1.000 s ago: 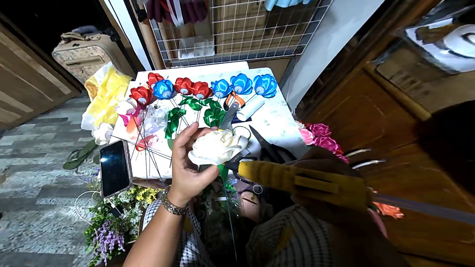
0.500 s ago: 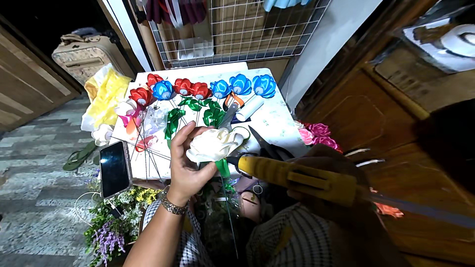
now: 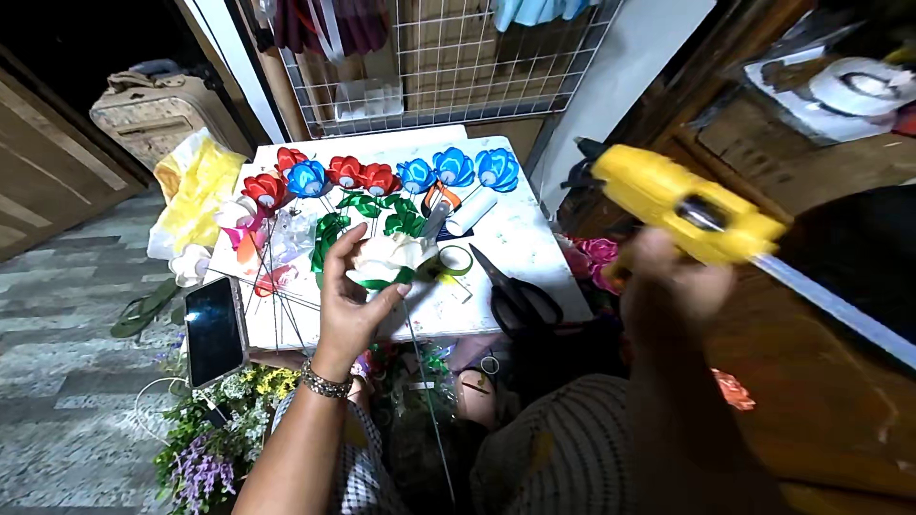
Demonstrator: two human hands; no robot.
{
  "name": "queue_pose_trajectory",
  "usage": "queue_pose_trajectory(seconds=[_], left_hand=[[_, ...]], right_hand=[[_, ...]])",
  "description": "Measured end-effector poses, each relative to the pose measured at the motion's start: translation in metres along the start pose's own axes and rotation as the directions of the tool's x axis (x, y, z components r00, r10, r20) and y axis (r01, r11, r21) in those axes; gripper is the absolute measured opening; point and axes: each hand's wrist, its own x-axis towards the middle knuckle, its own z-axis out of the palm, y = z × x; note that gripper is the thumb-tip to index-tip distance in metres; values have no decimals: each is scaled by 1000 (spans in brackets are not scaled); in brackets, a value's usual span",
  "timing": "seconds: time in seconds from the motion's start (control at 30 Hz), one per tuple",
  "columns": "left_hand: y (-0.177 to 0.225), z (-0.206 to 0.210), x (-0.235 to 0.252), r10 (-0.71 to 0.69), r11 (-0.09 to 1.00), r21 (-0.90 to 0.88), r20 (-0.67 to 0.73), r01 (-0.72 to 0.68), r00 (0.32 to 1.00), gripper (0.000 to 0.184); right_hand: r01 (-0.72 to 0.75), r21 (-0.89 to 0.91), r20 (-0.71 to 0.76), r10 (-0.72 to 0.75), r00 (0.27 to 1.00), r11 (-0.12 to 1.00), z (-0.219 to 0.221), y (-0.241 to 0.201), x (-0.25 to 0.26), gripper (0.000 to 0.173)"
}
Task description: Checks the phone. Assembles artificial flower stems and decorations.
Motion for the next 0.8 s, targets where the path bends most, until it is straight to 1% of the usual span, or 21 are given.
queue_pose_trajectory(seconds=[0.03,0.07,0.1,0.13,0.2,0.3,0.37,0.4,0.43,0.47,0.5,0.53,0.57,0.6,0.63,0.67,0.7,0.73,0.77,0.8], left_hand=[[-1,-1,1,-51,998,-48,-5,51,999,77],[-2,-2,2,-111,989,-94,-3,111,994,74],[-3,-3,3,-169,978,-128,-2,167,986,68],[-3,-3,4,-223,964,-149,-6,219,975,61],[-6,-1,5,-300,941,-167,-9,294,954,51],[-15,2,7,-316,938,-147,11,315,949,49],[-20,5,13,-307,937,-178,-11,300,952,44],[-22,5,16,-303,936,-194,-18,293,953,41],[-23,4,16,-302,937,-188,-19,294,953,38],[-24,1,16,-313,936,-173,-15,306,950,37],[-23,0,16,-333,928,-178,-14,326,943,38],[-20,-1,16,-367,914,-190,-10,358,930,40],[-17,0,17,-409,893,-209,-4,399,912,41],[-14,1,17,-452,866,-234,8,441,892,40],[-13,3,16,-489,837,-261,33,480,872,37],[-12,5,15,-516,809,-289,70,512,854,32],[-12,8,14,-531,784,-312,113,537,840,26],[-11,12,14,-536,762,-332,160,557,829,21],[-12,16,13,-540,742,-342,205,577,816,18],[-11,20,13,-545,732,-337,232,592,806,17]], right_hand=[[-124,-55,64,127,990,991,1,10,9,43],[-232,-84,116,241,964,969,4,23,18,41],[-319,-75,164,327,931,945,9,36,25,38],[-363,-64,198,369,908,929,15,51,30,38],[-374,-73,241,380,893,925,29,73,31,40],[-352,-182,277,392,878,918,47,81,29,43],[-326,-304,340,422,841,895,51,76,26,47],[-293,-402,381,449,808,868,48,68,25,51],[-231,-509,413,471,780,829,41,56,23,56],[-138,-611,440,480,759,779,30,42,20,62],[-61,-696,459,508,729,716,18,24,17,64],[11,-746,482,529,699,666,6,4,14,60],[66,-749,524,528,669,659,-6,-16,12,53],[111,-705,592,495,636,700,-16,-35,10,46],[181,-595,686,378,622,783,-23,-45,7,40],[278,-425,758,171,629,862,-25,-45,3,35],[365,-237,759,-63,648,900,-19,-39,0,34],[402,-51,705,-252,662,914,-8,-32,-3,33],[419,96,636,-379,673,903,4,-26,-4,31],[443,162,565,-451,691,882,15,-22,-6,30]])
